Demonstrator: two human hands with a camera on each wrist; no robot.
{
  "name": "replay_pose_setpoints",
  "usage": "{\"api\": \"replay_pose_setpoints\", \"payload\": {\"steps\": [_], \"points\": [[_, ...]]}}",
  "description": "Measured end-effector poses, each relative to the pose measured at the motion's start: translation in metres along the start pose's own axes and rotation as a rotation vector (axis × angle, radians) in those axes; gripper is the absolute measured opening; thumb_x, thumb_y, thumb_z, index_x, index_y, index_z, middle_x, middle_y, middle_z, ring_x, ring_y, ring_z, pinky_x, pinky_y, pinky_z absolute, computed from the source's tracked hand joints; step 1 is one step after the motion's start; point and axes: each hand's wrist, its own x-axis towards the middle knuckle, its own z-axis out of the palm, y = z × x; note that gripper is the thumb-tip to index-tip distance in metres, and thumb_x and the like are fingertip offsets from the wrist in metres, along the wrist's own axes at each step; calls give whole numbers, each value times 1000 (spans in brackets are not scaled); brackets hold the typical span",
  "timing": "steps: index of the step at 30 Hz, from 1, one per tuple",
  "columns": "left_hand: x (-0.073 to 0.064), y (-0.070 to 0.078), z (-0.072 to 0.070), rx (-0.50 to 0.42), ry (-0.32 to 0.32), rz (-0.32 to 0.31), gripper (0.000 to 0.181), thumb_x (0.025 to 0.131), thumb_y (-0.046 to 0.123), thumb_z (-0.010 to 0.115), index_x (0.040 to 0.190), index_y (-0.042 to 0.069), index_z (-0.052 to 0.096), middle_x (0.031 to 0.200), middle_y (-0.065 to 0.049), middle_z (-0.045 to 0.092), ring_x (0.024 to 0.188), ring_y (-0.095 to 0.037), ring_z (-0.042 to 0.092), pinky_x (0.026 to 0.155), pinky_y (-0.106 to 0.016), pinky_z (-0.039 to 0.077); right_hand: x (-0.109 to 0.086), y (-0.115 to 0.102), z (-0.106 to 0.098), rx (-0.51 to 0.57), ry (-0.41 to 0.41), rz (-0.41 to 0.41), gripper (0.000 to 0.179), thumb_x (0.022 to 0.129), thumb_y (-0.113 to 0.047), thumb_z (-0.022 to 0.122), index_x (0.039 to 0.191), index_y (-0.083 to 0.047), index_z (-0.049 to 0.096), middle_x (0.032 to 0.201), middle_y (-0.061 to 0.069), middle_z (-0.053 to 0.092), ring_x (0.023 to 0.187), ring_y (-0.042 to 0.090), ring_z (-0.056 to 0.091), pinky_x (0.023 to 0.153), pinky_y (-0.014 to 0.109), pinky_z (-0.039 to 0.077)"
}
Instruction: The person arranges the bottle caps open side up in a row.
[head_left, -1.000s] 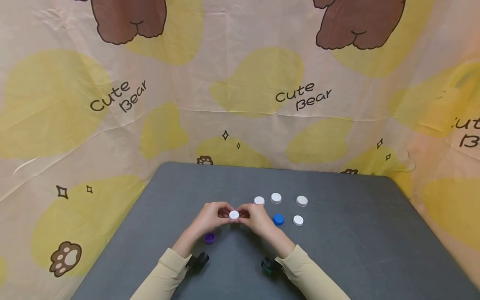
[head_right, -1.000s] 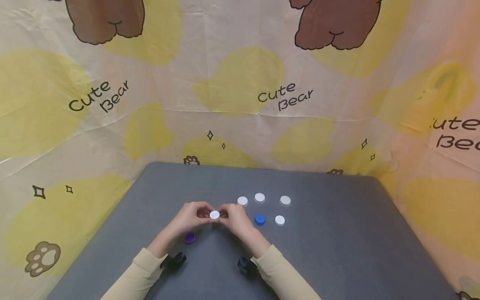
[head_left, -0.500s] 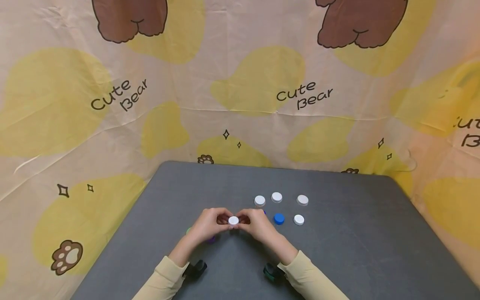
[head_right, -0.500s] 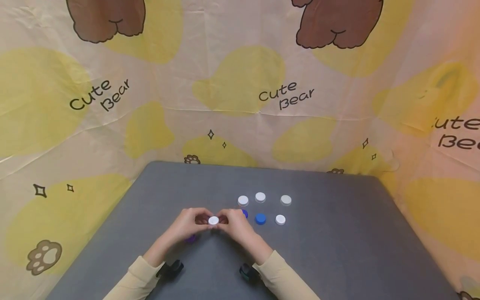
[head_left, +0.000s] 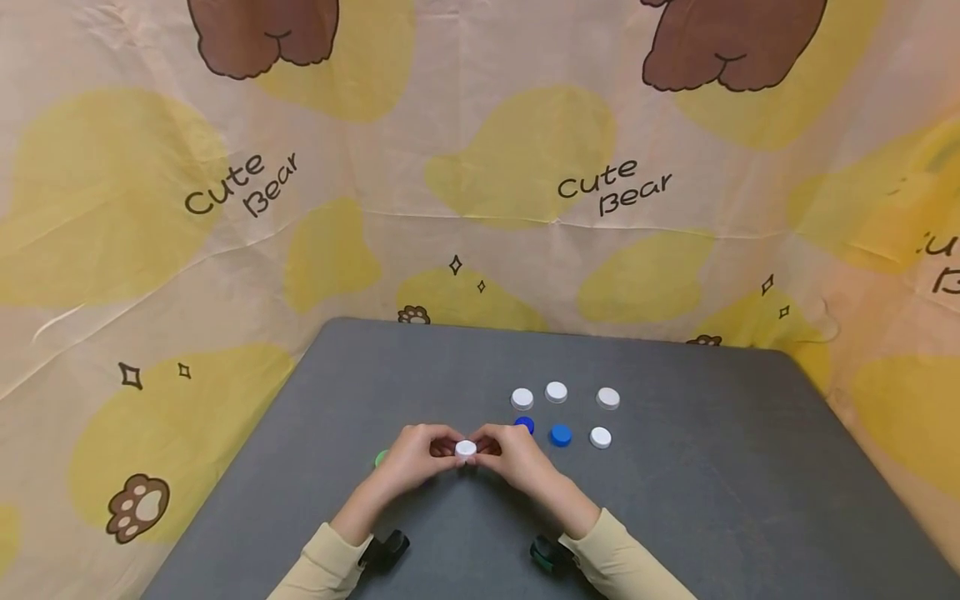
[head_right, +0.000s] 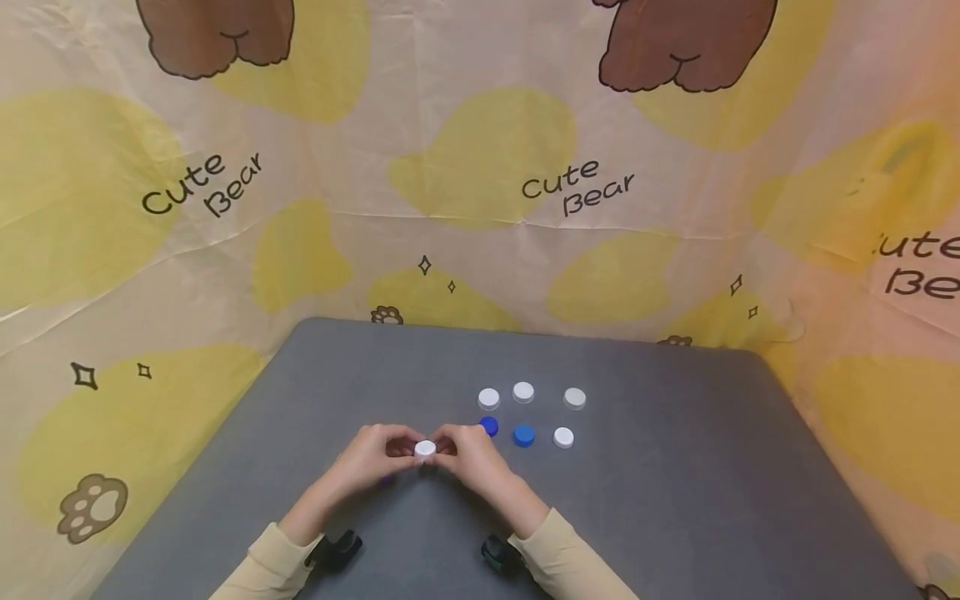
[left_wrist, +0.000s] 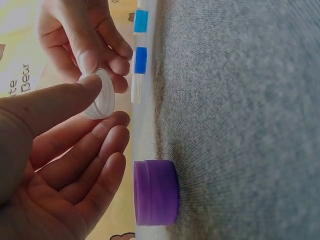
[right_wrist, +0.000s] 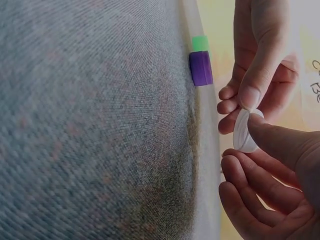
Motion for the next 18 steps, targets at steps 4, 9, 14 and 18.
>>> {"api": "replay_pose_setpoints", "payload": {"steps": [4,9,14,18], "points": [[-1,1,0,-6,1,-10,21,77,29,68,93,16,67,79,6,65,68,-4,59,58,-19,46,-2,-2,-2,6,10,-10,19,78,-26,67,91,-13,65,78,-5,66,69,-1,59,61,15,46],[-1,-1,0,-18,4,-19,18,78,31,66,92,19,67,77,9,64,67,-2,58,58,-19,46,-4,-2,-3,13,31,-39,16,80,-25,65,91,-15,65,77,-6,66,67,-1,58,59,14,45],[-1,-2,0,-12,17,-22,15,78,33,66,89,23,68,74,14,64,65,0,57,58,-19,46,-5,0,-1,9,46,-55,14,81,-30,62,89,-19,66,75,-11,64,62,-3,54,57,15,44],[-2,-1,0,3,22,0,12,78,32,66,86,23,68,72,14,64,62,1,56,56,-18,44,-6,1,1,12,41,-36,13,83,-31,60,88,-21,66,72,-12,62,60,-1,51,55,15,43]]}}
